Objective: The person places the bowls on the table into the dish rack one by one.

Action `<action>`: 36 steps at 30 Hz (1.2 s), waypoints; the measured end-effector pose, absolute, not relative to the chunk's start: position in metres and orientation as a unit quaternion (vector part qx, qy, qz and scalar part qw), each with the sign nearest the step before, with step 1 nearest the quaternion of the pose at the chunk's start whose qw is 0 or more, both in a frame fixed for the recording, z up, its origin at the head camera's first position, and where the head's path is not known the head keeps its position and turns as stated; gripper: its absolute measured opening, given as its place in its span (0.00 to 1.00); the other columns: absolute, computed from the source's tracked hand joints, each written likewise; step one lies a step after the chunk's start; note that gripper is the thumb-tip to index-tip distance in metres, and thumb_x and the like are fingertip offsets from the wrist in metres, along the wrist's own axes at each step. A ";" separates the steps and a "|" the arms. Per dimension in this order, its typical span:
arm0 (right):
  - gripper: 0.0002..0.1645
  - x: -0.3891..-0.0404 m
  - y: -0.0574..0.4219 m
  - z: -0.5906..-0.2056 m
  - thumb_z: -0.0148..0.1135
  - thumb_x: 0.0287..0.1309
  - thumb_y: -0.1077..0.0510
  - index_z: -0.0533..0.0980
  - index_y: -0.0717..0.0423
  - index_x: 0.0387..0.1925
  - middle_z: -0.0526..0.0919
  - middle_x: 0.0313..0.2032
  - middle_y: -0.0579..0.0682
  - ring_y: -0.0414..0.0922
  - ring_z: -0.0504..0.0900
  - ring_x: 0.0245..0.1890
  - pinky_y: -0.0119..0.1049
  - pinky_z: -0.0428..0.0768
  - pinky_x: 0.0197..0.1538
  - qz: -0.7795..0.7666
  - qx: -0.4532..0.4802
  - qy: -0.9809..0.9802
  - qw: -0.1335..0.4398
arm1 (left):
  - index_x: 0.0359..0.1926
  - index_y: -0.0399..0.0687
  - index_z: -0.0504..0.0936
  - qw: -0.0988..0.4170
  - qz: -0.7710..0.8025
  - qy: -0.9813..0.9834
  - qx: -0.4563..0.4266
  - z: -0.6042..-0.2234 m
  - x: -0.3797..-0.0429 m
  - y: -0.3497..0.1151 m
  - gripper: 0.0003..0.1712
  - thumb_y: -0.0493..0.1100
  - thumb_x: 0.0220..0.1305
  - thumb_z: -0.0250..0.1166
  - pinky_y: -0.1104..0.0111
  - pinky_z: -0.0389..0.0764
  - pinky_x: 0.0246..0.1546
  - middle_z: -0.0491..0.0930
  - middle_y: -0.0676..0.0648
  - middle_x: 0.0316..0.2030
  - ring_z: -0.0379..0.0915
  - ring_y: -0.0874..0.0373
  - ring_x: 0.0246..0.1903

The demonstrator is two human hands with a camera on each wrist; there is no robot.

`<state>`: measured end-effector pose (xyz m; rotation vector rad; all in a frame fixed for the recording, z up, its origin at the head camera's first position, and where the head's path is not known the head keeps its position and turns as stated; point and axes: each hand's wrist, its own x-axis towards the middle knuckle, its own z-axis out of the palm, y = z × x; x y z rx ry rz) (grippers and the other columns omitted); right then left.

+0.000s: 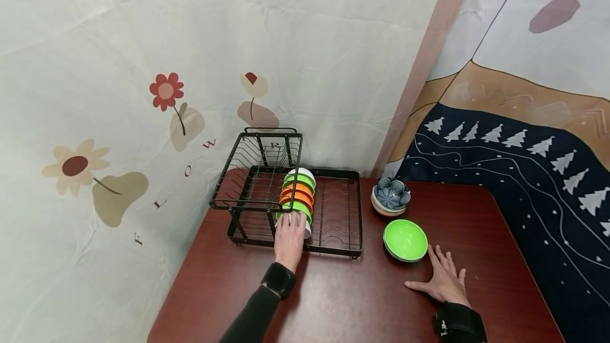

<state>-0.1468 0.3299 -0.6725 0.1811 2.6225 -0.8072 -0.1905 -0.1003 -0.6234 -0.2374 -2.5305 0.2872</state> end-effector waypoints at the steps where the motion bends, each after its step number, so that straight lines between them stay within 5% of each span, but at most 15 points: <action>1: 0.97 -0.147 0.330 -0.673 0.83 0.38 0.18 0.40 0.67 0.88 0.36 0.86 0.76 0.78 0.28 0.86 0.87 0.20 0.75 -0.289 0.063 0.935 0.194 | 0.59 0.47 0.80 0.291 0.105 -0.946 -0.092 -0.623 -0.190 -0.100 0.21 0.37 0.68 0.74 0.59 0.87 0.61 0.85 0.44 0.49 0.83 0.47 0.51; 11: 0.94 -0.144 0.329 -0.670 0.85 0.41 0.22 0.43 0.68 0.88 0.36 0.86 0.76 0.77 0.27 0.86 0.86 0.19 0.75 -0.289 0.059 0.936 0.191 | 0.59 0.47 0.83 0.292 0.066 -0.948 -0.106 -0.618 -0.184 -0.101 0.32 0.39 0.52 0.82 0.57 0.88 0.61 0.87 0.44 0.51 0.84 0.47 0.54; 26: 0.94 -0.143 0.328 -0.671 0.84 0.39 0.20 0.44 0.68 0.87 0.35 0.86 0.75 0.77 0.25 0.86 0.85 0.18 0.75 -0.290 0.061 0.935 0.195 | 0.60 0.46 0.88 0.362 -0.090 -0.914 -0.161 -0.640 -0.126 -0.141 0.31 0.39 0.51 0.74 0.49 0.88 0.59 0.90 0.44 0.52 0.86 0.44 0.55; 30: 0.94 -0.142 0.328 -0.671 0.84 0.39 0.20 0.45 0.68 0.87 0.35 0.86 0.75 0.77 0.25 0.86 0.85 0.18 0.75 -0.292 0.060 0.935 0.193 | 0.64 0.49 0.88 0.310 -0.110 -0.933 -0.146 -0.661 -0.104 -0.156 0.34 0.42 0.52 0.78 0.47 0.88 0.56 0.90 0.44 0.53 0.86 0.45 0.54; 36: 0.94 -0.141 0.330 -0.672 0.84 0.39 0.20 0.45 0.68 0.87 0.35 0.86 0.75 0.77 0.25 0.86 0.85 0.17 0.75 -0.297 0.059 0.935 0.186 | 0.74 0.60 0.81 0.154 -0.112 -0.978 -0.089 -0.674 -0.088 -0.171 0.43 0.64 0.61 0.78 0.38 0.80 0.69 0.84 0.46 0.68 0.80 0.43 0.67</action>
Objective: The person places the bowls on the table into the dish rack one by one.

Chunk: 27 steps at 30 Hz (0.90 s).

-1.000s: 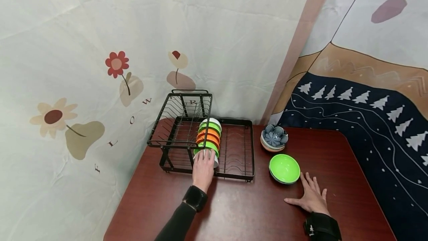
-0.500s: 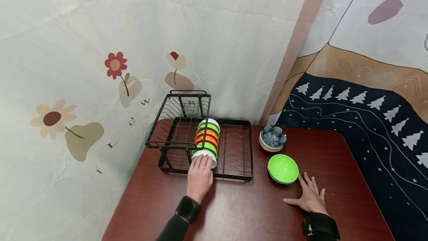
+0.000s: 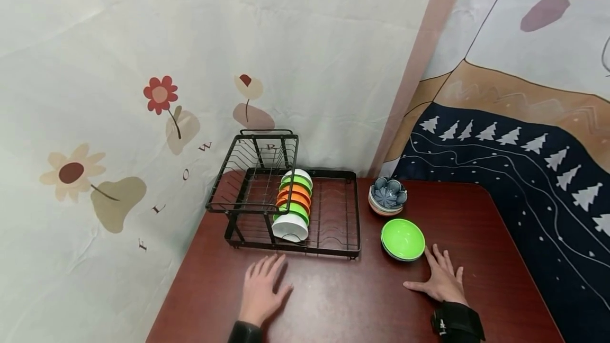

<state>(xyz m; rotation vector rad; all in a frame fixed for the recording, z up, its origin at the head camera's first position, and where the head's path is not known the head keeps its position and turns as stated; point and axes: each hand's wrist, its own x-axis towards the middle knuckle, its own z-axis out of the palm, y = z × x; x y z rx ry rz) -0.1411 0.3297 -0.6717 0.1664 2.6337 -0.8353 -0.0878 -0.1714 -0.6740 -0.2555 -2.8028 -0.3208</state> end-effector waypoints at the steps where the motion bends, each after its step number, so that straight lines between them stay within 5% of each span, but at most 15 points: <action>1: 0.93 -0.141 0.329 -0.671 0.84 0.39 0.20 0.45 0.68 0.87 0.35 0.86 0.75 0.76 0.25 0.86 0.85 0.17 0.75 -0.296 0.060 0.935 0.186 | 0.75 0.60 0.80 0.130 -0.115 -0.981 -0.082 -0.675 -0.086 -0.173 0.44 0.67 0.61 0.77 0.36 0.78 0.70 0.83 0.46 0.70 0.79 0.42 0.69; 10: 0.91 -0.141 0.327 -0.669 0.84 0.43 0.22 0.45 0.68 0.87 0.35 0.86 0.75 0.76 0.26 0.86 0.85 0.19 0.76 -0.283 0.059 0.938 0.190 | 0.79 0.60 0.76 -0.040 -0.122 -0.991 -0.050 -0.671 -0.082 -0.180 0.51 0.76 0.60 0.72 0.32 0.68 0.77 0.74 0.46 0.80 0.68 0.39 0.80; 27: 0.89 -0.139 0.326 -0.669 0.84 0.45 0.23 0.46 0.68 0.87 0.36 0.87 0.75 0.77 0.27 0.86 0.84 0.18 0.76 -0.289 0.058 0.938 0.183 | 0.80 0.61 0.76 -0.024 -0.131 -0.989 -0.065 -0.673 -0.081 -0.183 0.51 0.74 0.61 0.73 0.29 0.66 0.78 0.74 0.46 0.80 0.67 0.38 0.80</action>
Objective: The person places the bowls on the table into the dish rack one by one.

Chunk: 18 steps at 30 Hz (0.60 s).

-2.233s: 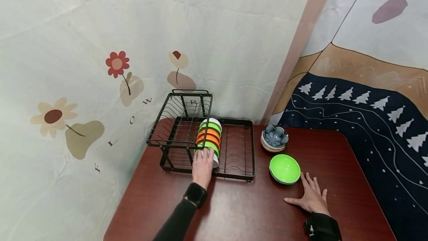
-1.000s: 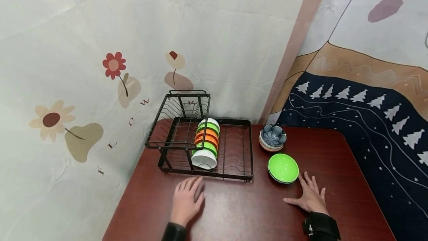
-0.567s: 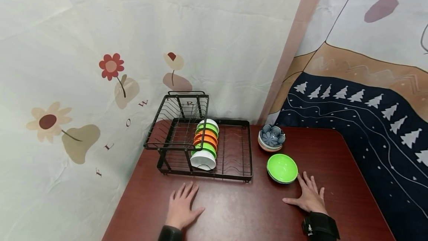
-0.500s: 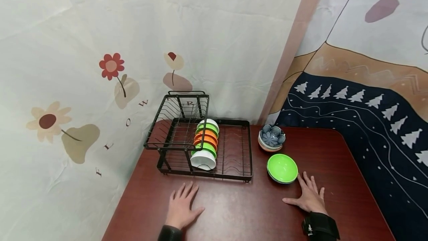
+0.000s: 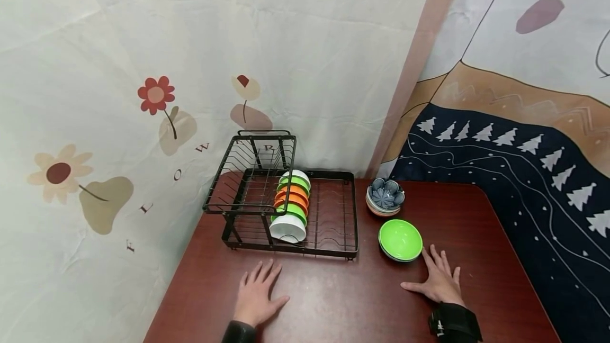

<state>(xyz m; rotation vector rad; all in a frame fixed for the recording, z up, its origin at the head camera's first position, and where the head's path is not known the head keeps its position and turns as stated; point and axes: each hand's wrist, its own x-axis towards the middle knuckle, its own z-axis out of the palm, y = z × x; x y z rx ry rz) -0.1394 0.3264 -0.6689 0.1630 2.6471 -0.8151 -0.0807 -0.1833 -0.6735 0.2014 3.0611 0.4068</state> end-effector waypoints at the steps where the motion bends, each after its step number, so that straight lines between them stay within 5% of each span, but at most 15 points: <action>1: 0.89 -0.139 0.327 -0.670 0.83 0.45 0.23 0.46 0.68 0.87 0.36 0.87 0.75 0.77 0.27 0.86 0.84 0.18 0.76 -0.289 0.056 0.939 0.180 | 0.80 0.60 0.76 0.023 0.131 0.989 0.065 -0.674 -0.080 -0.183 0.51 0.74 0.61 0.73 0.29 0.66 0.78 0.74 0.45 0.80 0.67 0.38 0.80; 6: 0.84 -0.138 0.331 -0.669 0.82 0.50 0.26 0.47 0.68 0.87 0.39 0.86 0.76 0.78 0.30 0.86 0.85 0.21 0.77 -0.301 0.044 0.939 0.161 | 0.79 0.60 0.76 0.028 0.129 0.989 0.066 -0.672 -0.080 -0.183 0.51 0.74 0.60 0.74 0.30 0.67 0.77 0.74 0.45 0.80 0.67 0.38 0.80; 10: 0.76 -0.137 0.339 -0.663 0.76 0.63 0.31 0.42 0.66 0.88 0.39 0.85 0.78 0.79 0.29 0.85 0.85 0.20 0.77 -0.353 0.044 0.920 0.165 | 0.80 0.61 0.75 0.048 0.135 0.988 0.061 -0.670 -0.081 -0.182 0.50 0.74 0.62 0.72 0.29 0.66 0.78 0.73 0.45 0.81 0.66 0.38 0.81; 15: 0.61 -0.140 0.342 -0.652 0.48 0.83 0.27 0.32 0.57 0.90 0.35 0.87 0.73 0.75 0.27 0.86 0.78 0.18 0.81 -0.420 0.100 0.883 0.186 | 0.80 0.60 0.75 0.058 0.139 0.987 0.058 -0.669 -0.082 -0.181 0.50 0.74 0.63 0.71 0.29 0.64 0.79 0.72 0.45 0.81 0.65 0.37 0.82; 18: 0.54 -0.143 0.333 -0.646 0.33 0.85 0.25 0.33 0.53 0.90 0.36 0.89 0.68 0.72 0.32 0.88 0.75 0.29 0.86 -0.441 0.132 0.873 0.162 | 0.80 0.59 0.75 0.057 0.143 0.986 0.057 -0.668 -0.081 -0.181 0.50 0.74 0.62 0.72 0.28 0.63 0.80 0.72 0.45 0.81 0.65 0.37 0.82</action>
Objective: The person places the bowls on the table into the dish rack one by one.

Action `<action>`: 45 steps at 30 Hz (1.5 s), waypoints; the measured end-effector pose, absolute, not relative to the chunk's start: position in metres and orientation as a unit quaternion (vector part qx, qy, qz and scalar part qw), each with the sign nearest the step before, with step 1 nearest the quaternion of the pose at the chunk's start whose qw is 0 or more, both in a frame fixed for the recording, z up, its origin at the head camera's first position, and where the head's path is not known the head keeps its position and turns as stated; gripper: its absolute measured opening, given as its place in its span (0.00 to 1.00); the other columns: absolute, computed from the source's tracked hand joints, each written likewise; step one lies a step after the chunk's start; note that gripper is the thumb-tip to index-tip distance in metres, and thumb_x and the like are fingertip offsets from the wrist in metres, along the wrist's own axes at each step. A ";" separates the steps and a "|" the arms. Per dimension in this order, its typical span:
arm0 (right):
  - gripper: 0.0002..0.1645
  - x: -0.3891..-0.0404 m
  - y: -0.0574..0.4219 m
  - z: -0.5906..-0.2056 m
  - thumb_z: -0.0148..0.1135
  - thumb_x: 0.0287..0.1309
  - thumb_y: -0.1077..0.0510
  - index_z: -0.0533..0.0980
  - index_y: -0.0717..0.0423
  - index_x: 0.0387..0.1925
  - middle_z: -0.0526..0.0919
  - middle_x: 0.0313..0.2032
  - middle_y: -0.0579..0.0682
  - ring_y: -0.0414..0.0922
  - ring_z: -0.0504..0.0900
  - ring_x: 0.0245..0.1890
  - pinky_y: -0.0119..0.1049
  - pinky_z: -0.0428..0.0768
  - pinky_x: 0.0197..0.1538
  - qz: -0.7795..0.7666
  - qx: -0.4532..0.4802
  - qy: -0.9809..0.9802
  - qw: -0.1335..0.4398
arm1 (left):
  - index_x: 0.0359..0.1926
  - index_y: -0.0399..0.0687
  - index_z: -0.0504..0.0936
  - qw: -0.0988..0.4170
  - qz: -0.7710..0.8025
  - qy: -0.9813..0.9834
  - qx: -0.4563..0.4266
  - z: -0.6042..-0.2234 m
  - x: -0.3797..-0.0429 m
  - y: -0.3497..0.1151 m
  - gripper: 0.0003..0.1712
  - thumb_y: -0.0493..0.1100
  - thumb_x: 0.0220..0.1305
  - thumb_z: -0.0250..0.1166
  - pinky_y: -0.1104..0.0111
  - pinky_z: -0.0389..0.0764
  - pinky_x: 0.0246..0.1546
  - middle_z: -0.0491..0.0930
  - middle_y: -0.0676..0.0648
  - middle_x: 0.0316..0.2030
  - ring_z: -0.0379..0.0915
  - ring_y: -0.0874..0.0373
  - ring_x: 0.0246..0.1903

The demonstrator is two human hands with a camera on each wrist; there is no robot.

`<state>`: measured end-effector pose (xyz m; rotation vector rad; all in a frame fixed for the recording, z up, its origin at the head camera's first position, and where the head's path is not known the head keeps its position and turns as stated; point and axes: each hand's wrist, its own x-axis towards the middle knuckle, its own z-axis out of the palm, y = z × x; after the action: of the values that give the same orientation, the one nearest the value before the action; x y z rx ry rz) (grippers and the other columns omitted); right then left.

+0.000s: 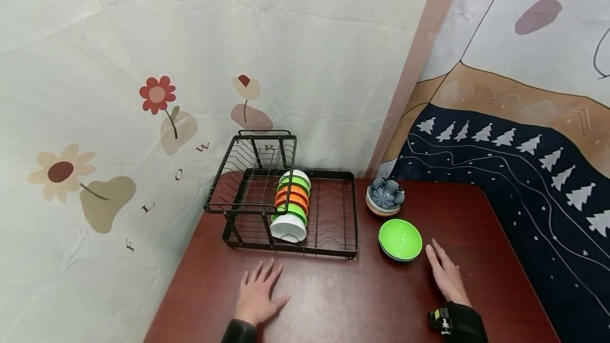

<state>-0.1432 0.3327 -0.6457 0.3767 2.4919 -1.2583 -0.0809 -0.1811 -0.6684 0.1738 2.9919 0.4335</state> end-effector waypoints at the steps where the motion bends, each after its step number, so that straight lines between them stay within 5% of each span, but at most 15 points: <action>1: 0.53 -0.146 0.328 -0.644 0.30 0.85 0.25 0.35 0.53 0.91 0.37 0.89 0.67 0.72 0.34 0.88 0.75 0.34 0.87 -0.445 0.141 0.871 0.150 | 0.80 0.59 0.75 0.056 0.144 0.986 0.057 -0.668 -0.081 -0.181 0.50 0.73 0.62 0.72 0.28 0.62 0.80 0.72 0.44 0.81 0.64 0.37 0.82; 4: 0.54 -0.156 0.311 -0.639 0.27 0.83 0.24 0.41 0.54 0.91 0.43 0.89 0.68 0.72 0.42 0.88 0.74 0.48 0.86 -0.442 0.166 0.874 0.113 | 0.81 0.59 0.74 0.061 0.146 0.986 0.055 -0.667 -0.081 -0.182 0.51 0.73 0.62 0.72 0.28 0.62 0.80 0.71 0.44 0.82 0.64 0.36 0.82; 7: 0.53 -0.165 0.297 -0.637 0.35 0.84 0.26 0.54 0.59 0.88 0.61 0.81 0.74 0.76 0.61 0.80 0.75 0.63 0.78 -0.407 0.179 0.893 0.065 | 0.81 0.60 0.74 0.070 0.145 0.985 0.053 -0.669 -0.082 -0.182 0.51 0.74 0.63 0.72 0.28 0.61 0.80 0.70 0.45 0.82 0.63 0.36 0.83; 11: 0.37 -0.168 0.284 -0.639 0.51 0.84 0.41 0.71 0.64 0.76 0.76 0.63 0.75 0.75 0.79 0.60 0.72 0.77 0.58 -0.344 0.183 0.921 -0.010 | 0.81 0.61 0.73 0.070 0.144 0.986 0.055 -0.673 -0.082 -0.182 0.51 0.74 0.63 0.72 0.27 0.60 0.81 0.70 0.45 0.82 0.63 0.36 0.83; 14: 0.27 -0.168 0.280 -0.639 0.53 0.82 0.52 0.78 0.64 0.70 0.83 0.61 0.74 0.75 0.83 0.54 0.69 0.80 0.52 -0.308 0.184 0.932 -0.049 | 0.81 0.61 0.74 0.066 0.143 0.986 0.056 -0.674 -0.082 -0.183 0.51 0.74 0.63 0.72 0.27 0.61 0.80 0.71 0.45 0.82 0.63 0.36 0.82; 32: 0.19 -0.162 0.276 -0.628 0.53 0.79 0.63 0.80 0.78 0.55 0.86 0.43 0.80 0.81 0.82 0.42 0.74 0.78 0.47 -0.313 0.168 0.908 -0.222 | 0.81 0.59 0.73 0.067 0.153 0.984 0.054 -0.667 -0.079 -0.181 0.51 0.73 0.63 0.71 0.28 0.60 0.81 0.70 0.44 0.83 0.62 0.36 0.83; 45: 0.20 -0.164 0.268 -0.618 0.52 0.79 0.65 0.81 0.79 0.56 0.86 0.47 0.81 0.79 0.82 0.48 0.73 0.79 0.53 -0.344 0.161 0.899 -0.216 | 0.82 0.59 0.73 0.072 0.155 0.984 0.053 -0.669 -0.080 -0.181 0.51 0.73 0.64 0.71 0.28 0.58 0.82 0.69 0.44 0.83 0.61 0.36 0.83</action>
<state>-0.1640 0.2677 -0.6184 0.5902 3.2951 -1.2619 -0.0797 -0.1812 -0.6687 0.1597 2.9563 0.4644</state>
